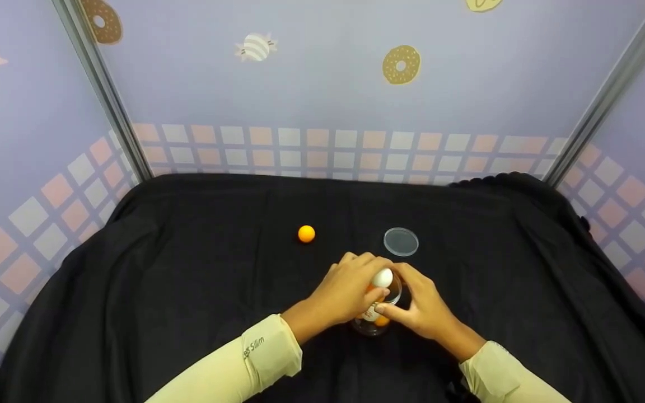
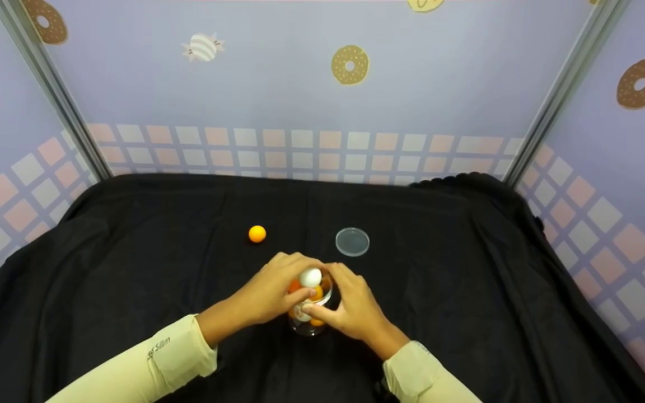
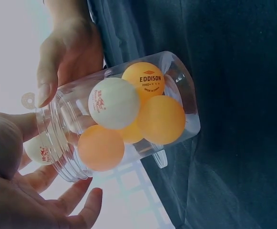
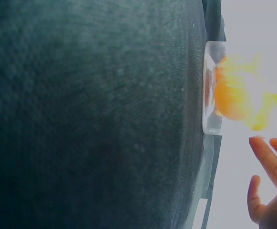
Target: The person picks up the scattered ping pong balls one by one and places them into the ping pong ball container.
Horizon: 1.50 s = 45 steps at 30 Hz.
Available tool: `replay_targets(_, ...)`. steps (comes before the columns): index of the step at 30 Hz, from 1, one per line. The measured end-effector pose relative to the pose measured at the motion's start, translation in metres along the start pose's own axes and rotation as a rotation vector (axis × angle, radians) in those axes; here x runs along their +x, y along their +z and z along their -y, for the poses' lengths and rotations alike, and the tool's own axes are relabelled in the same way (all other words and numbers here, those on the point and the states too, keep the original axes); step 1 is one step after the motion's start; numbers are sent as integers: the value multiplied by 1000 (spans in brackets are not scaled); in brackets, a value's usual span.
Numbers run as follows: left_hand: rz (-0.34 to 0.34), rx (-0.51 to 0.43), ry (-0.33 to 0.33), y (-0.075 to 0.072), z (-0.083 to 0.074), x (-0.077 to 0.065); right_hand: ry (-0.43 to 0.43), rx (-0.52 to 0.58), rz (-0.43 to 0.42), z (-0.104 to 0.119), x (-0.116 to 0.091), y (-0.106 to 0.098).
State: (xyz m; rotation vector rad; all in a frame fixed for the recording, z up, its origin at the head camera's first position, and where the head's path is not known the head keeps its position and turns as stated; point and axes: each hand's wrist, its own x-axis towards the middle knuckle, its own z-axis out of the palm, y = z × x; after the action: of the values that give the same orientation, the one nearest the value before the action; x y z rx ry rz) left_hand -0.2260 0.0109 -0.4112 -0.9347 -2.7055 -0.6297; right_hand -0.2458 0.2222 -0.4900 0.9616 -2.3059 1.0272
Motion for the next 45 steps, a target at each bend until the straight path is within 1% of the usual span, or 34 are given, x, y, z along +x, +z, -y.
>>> replay_targets(12, 12, -7, -18, -1, -2, -1, -16, 0, -10, -1, 1, 1)
replay_targets(17, 15, 7, -21, -2, -2, -1, -16, 0, -10, -1, 0, 1)
replay_targets(25, 33, 39, -18, -2, -2, -1, -13, 20, 4, -1, 0, 1)
replay_targets(33, 33, 28, -15, -2, -1, 0, -22, 18, 1, -1, 0, 1)
replay_targets(38, 49, 28, -15, -3, 3, 2, 0, 19, 3, -1, 0, 1)
replay_targets(41, 57, 27, -13, -2, 9, 4, 14, 22, 5, -2, 0, 1)
replay_targets(43, 58, 6, -16, -2, 14, 7, 17, 23, 2, -2, 0, 1)
replay_targets(45, 55, -37, -27, 0, 21, 10, 15, 20, 2, -3, 0, 1)
